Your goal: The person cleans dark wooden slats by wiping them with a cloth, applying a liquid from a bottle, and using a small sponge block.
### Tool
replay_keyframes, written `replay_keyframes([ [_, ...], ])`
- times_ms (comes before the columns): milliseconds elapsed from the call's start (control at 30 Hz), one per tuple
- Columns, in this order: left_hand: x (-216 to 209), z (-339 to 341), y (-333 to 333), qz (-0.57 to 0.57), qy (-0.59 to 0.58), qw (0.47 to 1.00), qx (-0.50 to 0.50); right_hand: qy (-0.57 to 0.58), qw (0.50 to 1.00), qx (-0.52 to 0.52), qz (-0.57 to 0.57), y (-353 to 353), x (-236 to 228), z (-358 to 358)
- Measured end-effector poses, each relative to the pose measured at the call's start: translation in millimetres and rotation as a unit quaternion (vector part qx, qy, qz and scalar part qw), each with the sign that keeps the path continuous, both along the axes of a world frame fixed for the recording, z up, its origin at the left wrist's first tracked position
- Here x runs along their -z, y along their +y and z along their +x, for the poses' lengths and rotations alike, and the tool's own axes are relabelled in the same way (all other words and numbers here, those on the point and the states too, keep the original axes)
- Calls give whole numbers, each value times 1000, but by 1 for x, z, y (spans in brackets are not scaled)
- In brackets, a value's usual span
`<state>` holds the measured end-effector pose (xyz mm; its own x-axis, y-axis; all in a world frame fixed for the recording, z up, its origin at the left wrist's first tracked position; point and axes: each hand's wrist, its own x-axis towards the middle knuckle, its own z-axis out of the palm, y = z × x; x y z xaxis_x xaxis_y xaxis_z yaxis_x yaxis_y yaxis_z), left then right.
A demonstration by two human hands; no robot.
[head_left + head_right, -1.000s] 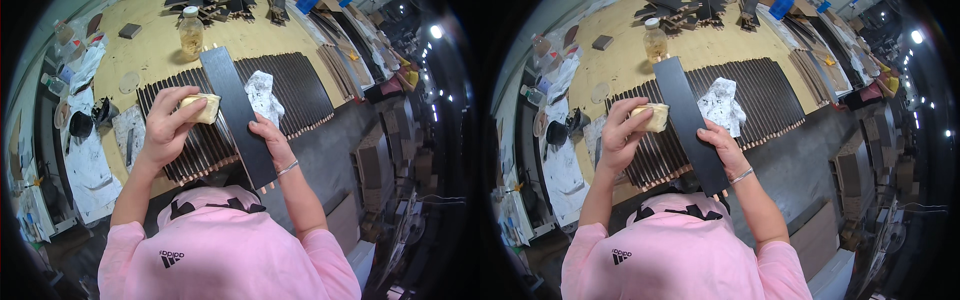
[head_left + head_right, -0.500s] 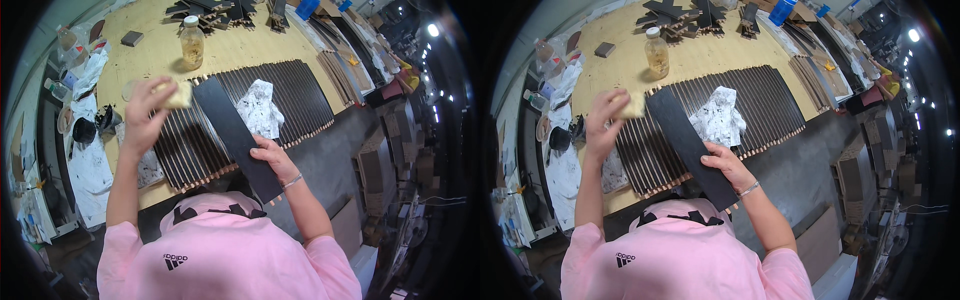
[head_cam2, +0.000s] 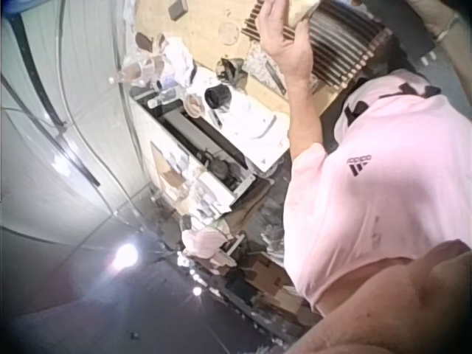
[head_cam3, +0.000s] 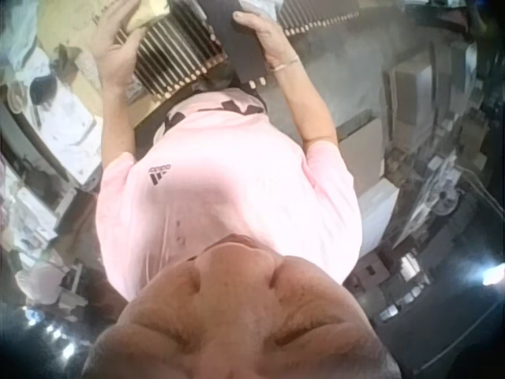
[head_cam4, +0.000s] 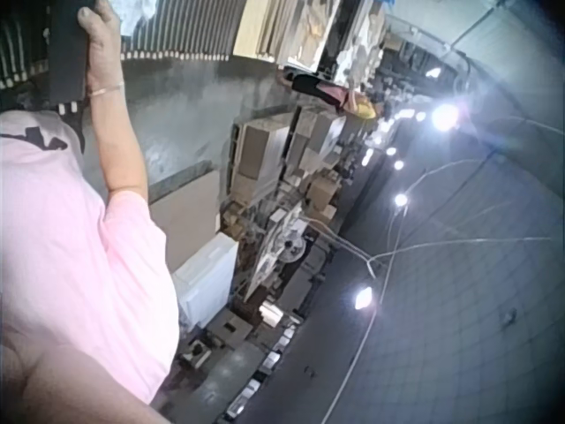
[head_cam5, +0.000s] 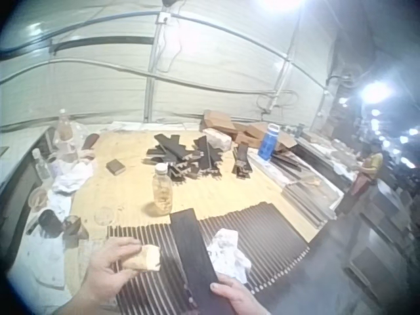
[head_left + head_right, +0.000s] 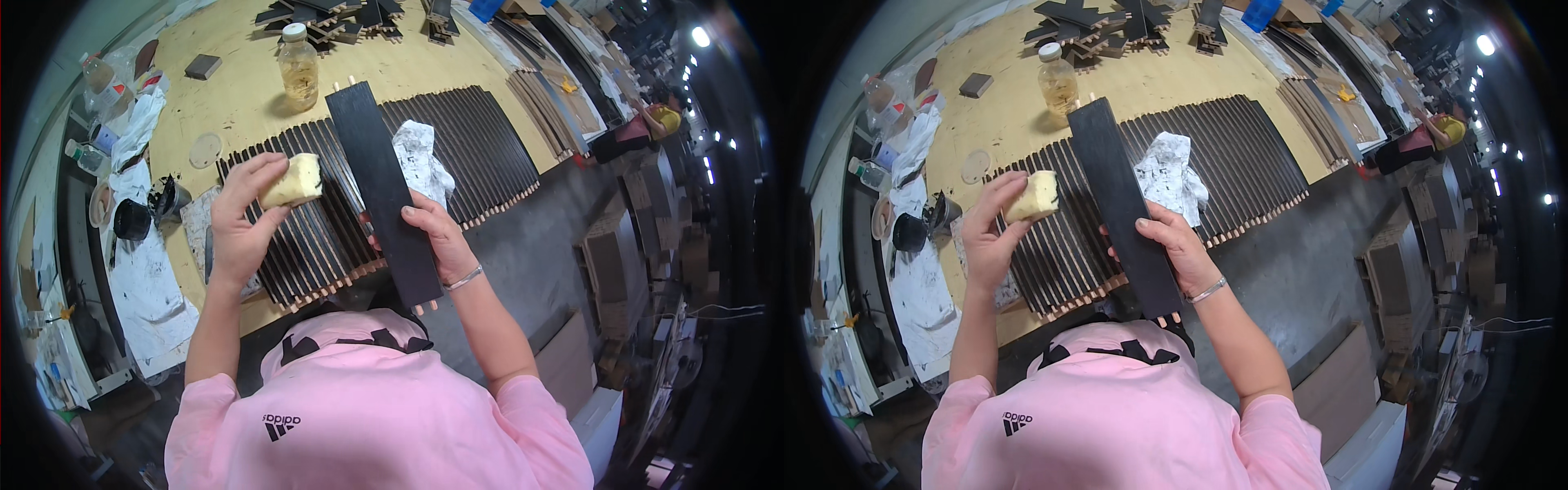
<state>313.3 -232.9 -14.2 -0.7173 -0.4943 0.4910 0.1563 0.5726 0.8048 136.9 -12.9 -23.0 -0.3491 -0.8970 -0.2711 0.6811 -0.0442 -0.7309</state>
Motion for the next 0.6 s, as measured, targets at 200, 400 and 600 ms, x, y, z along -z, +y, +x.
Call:
replay_keyframes([
  [200,10,4,4,36,33,999,-20,112,993,-42,-14,9,7,2],
  [400,4,5,30,6,7,999,38,-96,991,96,18,1,26,-4],
  [600,-2,0,58,-61,-5,991,122,-138,972,140,-127,-13,17,-13],
])
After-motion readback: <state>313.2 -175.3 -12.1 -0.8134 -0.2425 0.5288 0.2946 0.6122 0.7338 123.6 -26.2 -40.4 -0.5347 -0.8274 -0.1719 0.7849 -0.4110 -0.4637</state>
